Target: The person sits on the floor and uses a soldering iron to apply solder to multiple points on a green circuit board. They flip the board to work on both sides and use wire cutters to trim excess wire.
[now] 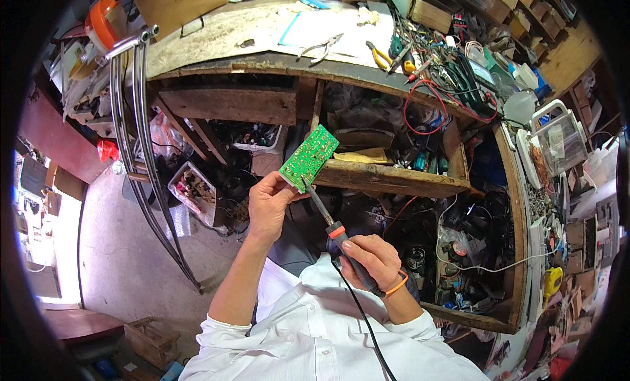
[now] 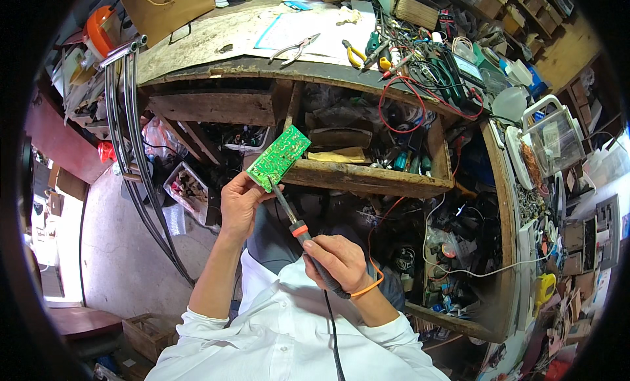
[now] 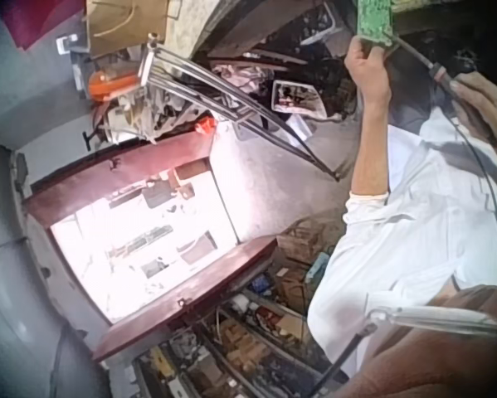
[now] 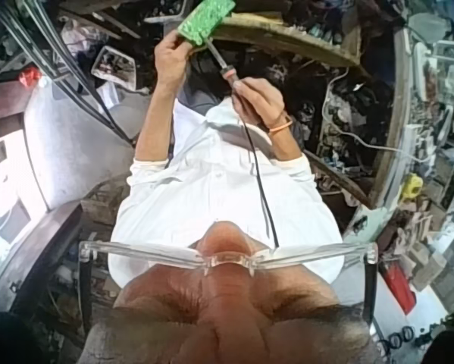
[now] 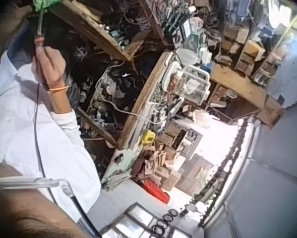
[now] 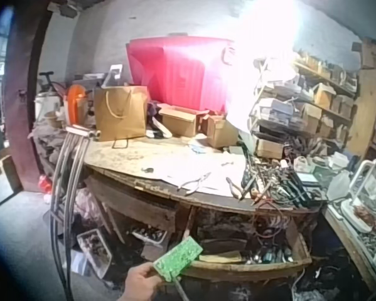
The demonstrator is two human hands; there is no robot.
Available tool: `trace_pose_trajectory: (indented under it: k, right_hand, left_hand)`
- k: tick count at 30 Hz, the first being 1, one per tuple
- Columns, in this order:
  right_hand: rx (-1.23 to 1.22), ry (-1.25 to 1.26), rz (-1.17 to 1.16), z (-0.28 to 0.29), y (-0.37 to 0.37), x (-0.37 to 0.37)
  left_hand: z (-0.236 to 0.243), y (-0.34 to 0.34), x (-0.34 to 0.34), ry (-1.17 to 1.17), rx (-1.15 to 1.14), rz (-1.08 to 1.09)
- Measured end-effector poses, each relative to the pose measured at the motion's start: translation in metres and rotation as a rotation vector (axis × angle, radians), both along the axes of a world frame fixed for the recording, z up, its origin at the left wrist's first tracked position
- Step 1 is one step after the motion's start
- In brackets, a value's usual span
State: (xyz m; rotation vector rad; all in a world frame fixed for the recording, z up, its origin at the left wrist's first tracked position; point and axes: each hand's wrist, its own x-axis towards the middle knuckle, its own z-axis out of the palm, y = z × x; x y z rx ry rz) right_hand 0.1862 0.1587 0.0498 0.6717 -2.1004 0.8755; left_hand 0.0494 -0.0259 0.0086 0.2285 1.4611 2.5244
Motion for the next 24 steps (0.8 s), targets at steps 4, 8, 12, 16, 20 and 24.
trace_pose_trajectory:
  k: [4, 8, 12, 16, 20, 24]
  right_hand:
    - [0.013, -0.003, 0.006, 0.002, 0.001, -0.001]
    - [0.03, -0.02, 0.01, 0.002, 0.003, 0.001]
    - [0.004, -0.031, 0.007, 0.002, 0.003, 0.0]
    - [-0.032, -0.073, -0.001, -0.002, 0.004, 0.002]
    - [-0.037, -0.084, 0.017, -0.008, 0.01, 0.001]
    - [-0.035, -0.081, 0.019, -0.007, 0.01, 0.0]
  left_hand:
    - [0.001, 0.0, 0.0, -0.007, 0.017, -0.009]
    - [0.001, 0.001, 0.0, -0.018, 0.028, -0.011]
    - [0.001, 0.0, 0.0, -0.029, 0.026, -0.012]
    - [-0.006, 0.001, -0.003, -0.021, 0.026, -0.013]
    - [-0.005, 0.002, -0.003, -0.038, 0.042, -0.01]
    - [-0.007, 0.001, -0.003, -0.042, 0.037, -0.009]
